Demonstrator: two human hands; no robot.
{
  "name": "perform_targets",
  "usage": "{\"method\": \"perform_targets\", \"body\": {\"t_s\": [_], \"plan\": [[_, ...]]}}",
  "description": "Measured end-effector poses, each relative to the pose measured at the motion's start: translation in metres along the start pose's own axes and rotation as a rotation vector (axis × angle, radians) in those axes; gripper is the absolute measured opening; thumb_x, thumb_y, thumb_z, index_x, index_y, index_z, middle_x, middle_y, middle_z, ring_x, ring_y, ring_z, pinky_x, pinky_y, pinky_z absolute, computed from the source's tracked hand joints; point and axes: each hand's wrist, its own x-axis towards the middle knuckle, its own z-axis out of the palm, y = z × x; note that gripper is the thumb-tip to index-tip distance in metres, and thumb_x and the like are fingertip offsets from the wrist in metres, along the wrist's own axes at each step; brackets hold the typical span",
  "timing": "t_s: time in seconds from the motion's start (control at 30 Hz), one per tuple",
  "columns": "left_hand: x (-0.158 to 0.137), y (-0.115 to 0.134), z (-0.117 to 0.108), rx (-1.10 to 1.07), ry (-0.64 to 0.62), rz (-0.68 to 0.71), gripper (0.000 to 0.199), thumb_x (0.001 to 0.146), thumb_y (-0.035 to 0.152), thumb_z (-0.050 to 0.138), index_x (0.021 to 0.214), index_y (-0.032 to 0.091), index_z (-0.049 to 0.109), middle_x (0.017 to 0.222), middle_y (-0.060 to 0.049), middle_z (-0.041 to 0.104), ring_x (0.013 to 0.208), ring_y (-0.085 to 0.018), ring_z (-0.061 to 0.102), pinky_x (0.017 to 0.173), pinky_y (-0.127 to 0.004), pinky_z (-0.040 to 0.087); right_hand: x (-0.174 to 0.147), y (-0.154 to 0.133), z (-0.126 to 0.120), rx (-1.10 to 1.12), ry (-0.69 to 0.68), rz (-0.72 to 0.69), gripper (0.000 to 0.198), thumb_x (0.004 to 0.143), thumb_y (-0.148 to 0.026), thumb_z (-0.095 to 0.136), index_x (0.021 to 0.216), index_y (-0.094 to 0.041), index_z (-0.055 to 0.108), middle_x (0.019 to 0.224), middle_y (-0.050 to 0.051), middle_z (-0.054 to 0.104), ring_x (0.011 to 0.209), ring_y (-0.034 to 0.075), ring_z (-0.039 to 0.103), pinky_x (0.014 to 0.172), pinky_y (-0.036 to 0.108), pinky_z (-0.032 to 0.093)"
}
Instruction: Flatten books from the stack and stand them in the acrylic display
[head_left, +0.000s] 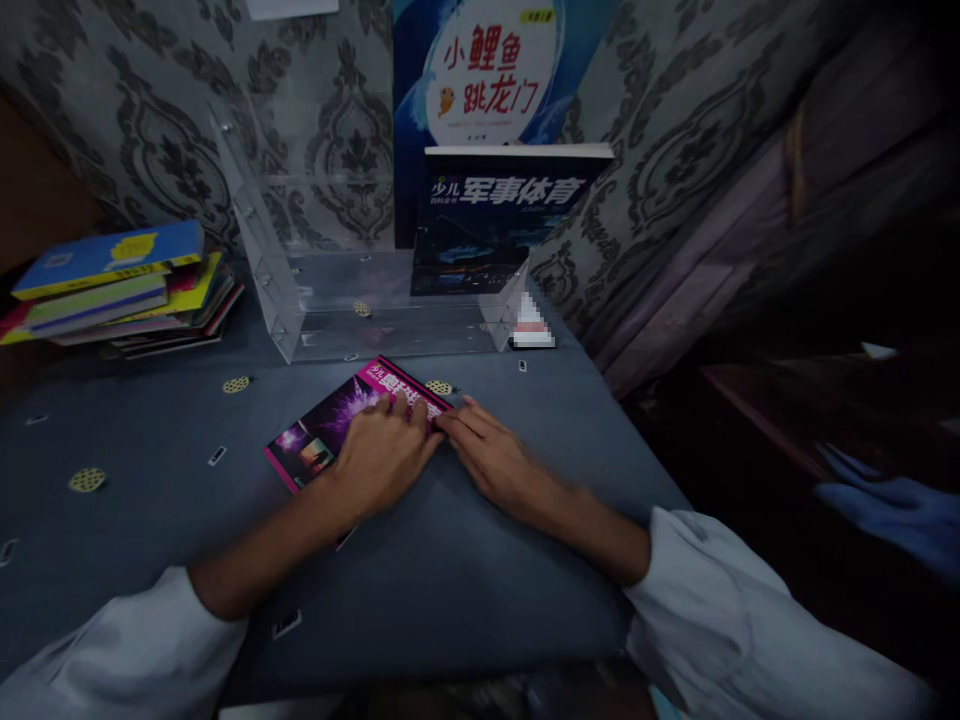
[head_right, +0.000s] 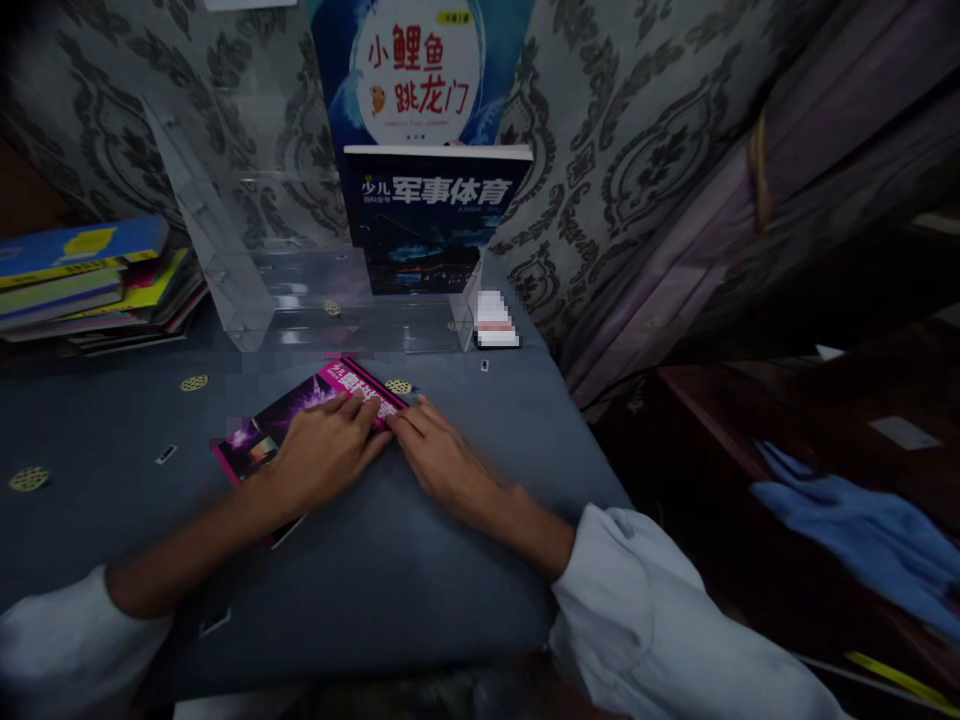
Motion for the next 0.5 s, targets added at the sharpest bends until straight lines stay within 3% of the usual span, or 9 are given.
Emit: {"method": "perform_targets", "body": {"t_s": [0.3,0.5], "plan": [[0.000,0.004,-0.002,-0.008,0.014,-0.024,0.041,0.104,0.043,0.046,0.125,0.011,0.060,0.120,-0.018,0.069,0.109,-0.032,0.068,0.083,-0.039,0.057,-0.001,0.010,0.009,-0.060,-0.003,0.035,0.045,0.098,-0.012,0.038,0.140,-0.017,0.053,0.129,0.017,0.064,0.125,0.030,0.060,0.115,0.062,0.042],[0.003,-0.004,0.004,-0.034,0.079,-0.028,0.038,0.104,0.041,0.046,0.122,0.012,0.062,0.122,-0.016,0.070,0.113,-0.031,0.067,0.088,-0.040,0.055,0.020,0.035,0.007,-0.020,-0.034,0.044,0.044,0.100,-0.014,0.039,0.142,-0.017,0.053,0.138,0.017,0.060,0.134,0.028,0.054,0.116,0.059,0.042]]}}
